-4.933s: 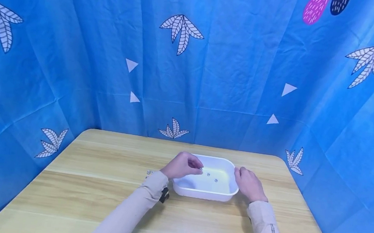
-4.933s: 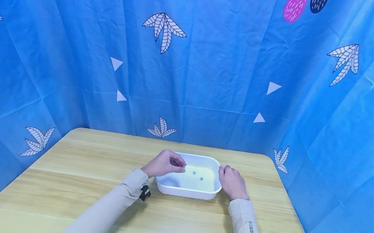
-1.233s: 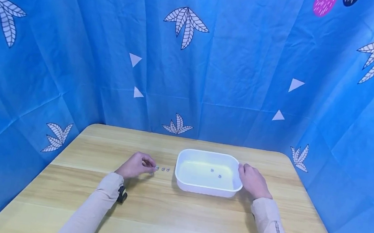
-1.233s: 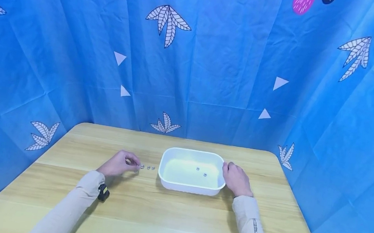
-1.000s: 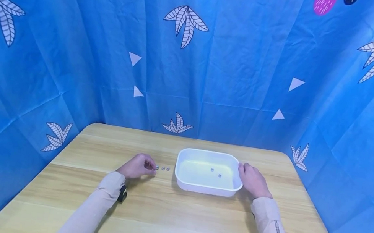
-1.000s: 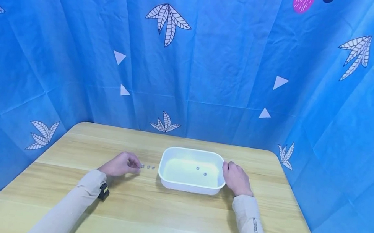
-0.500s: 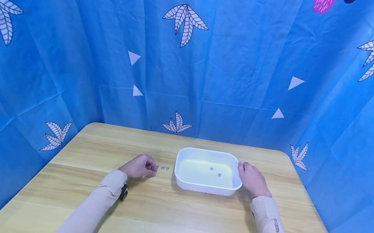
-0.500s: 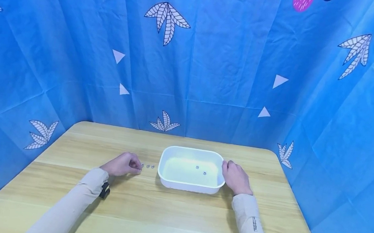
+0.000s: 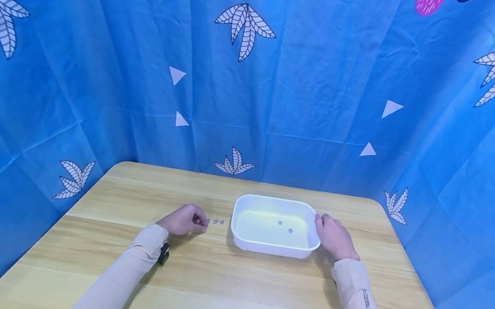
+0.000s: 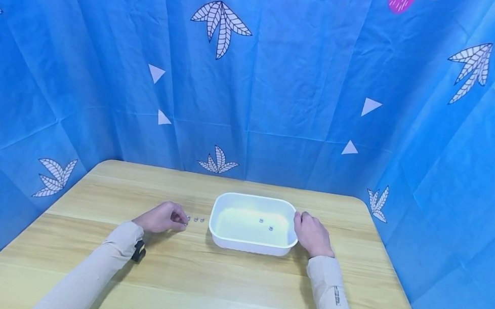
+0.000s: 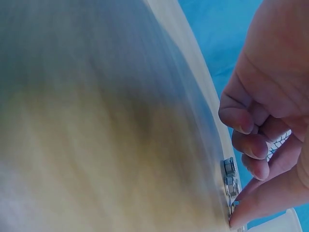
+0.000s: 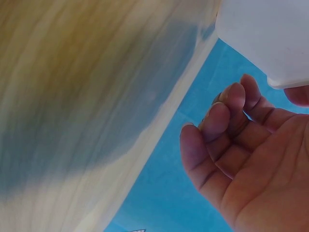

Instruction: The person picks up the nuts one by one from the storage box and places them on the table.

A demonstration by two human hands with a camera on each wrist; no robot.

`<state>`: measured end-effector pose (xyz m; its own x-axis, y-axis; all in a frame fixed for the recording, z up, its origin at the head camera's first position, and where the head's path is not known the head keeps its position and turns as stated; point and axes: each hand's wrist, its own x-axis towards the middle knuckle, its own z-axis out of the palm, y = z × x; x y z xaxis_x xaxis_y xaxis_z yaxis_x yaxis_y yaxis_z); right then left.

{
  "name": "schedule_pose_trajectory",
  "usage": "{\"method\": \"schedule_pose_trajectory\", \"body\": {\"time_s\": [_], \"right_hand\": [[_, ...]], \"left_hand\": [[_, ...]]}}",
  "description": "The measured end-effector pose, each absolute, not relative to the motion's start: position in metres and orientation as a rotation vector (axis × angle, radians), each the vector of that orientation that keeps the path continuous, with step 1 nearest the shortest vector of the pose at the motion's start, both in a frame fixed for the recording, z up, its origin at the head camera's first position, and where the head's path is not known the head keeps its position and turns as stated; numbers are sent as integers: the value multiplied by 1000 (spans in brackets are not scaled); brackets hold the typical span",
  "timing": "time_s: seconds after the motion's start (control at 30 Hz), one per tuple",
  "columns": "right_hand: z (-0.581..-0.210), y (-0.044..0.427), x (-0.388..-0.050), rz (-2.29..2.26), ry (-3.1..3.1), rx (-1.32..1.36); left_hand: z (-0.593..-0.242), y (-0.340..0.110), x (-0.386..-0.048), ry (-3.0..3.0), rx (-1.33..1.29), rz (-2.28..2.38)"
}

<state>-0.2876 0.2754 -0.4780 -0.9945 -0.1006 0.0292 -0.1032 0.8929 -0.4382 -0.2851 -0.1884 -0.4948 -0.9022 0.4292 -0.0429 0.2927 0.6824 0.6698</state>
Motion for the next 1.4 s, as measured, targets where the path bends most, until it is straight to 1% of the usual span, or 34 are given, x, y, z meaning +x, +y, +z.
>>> {"method": "schedule_pose_trajectory", "body": {"time_s": [0.47,0.7,0.87,0.97,1.13,1.4], "right_hand": [[-474,274,-287,721,-3059,163],[-473,274,-287,724,-3058,165],[-472,275,-288,725,-3055,160],[-472,275,-288,717,-3054,162],[-473,274,-288,706,-3054,168],[-472,274,-285,721,-3066,165]], "left_hand": [[-489,-189,-282,2664,501,1104],[-464,-194,-283,2661,455,1224],[-444,-191,-288,2692,508,1338],[-434,-184,-288,2704,568,1395],[-422,-165,-286,2677,583,1472],[-424,-124,-288,2590,608,1608]]}}
